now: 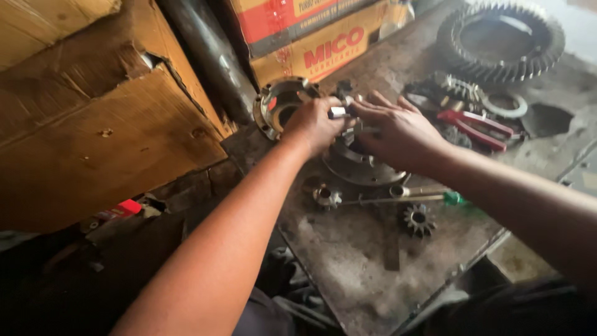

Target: The person assembles a differential gear assembly by hand. They place components into a metal housing, insert a central shaft through the gears, and use a small metal pin to secure the assembly.

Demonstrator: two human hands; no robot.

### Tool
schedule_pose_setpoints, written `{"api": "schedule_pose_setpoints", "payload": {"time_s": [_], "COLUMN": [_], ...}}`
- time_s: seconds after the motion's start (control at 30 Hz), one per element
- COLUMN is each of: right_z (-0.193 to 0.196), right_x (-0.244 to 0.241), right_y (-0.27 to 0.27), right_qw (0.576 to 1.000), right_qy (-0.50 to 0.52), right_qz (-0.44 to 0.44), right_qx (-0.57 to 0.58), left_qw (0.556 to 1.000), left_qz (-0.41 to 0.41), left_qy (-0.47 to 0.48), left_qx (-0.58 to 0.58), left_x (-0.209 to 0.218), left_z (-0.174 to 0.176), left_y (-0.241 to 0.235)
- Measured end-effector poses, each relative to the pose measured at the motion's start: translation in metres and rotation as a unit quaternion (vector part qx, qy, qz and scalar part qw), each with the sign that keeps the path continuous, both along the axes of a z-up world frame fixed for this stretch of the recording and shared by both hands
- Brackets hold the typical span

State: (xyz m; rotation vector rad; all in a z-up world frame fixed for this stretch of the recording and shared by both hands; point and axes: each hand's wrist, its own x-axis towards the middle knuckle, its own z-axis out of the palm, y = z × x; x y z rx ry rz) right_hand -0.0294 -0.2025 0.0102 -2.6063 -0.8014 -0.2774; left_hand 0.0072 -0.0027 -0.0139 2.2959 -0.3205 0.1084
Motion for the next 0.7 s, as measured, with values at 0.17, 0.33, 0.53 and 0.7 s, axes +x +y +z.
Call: {"api": "schedule_pose_setpoints", "payload": {"time_s": [0.17,0.33,0.53,0.7], "right_z": [0.013,0.004,0.004,-0.002], "right_x": [0.007,0.012,-0.006,0.002], "right_y": [0.011,0.015,0.014,0.020], "right_qw": [0.984,0.989,0.993,0.994], "right_qy": [0.071,-0.019,-0.071,-0.063], "right_qz": [-0.121,-0.083,-0.014,-0.036], "right_qx": [0.113,0.122,0.089,0.085], "left_qw": [0.999,0.997,0.996,0.999], "left_qz": [0.024,0.024,-0.021,-0.022], "left_qy": [-0.005,-0.006,-0.006,0.004], "left_qx": [0.040,0.075,0.082,0.042], "left_x": [-0.003,0.000,0.012,0.005], "left_z": [0.005,0.004,-0.001,0.002], "left_y": [0.000,0.003,0.010,0.009]}}
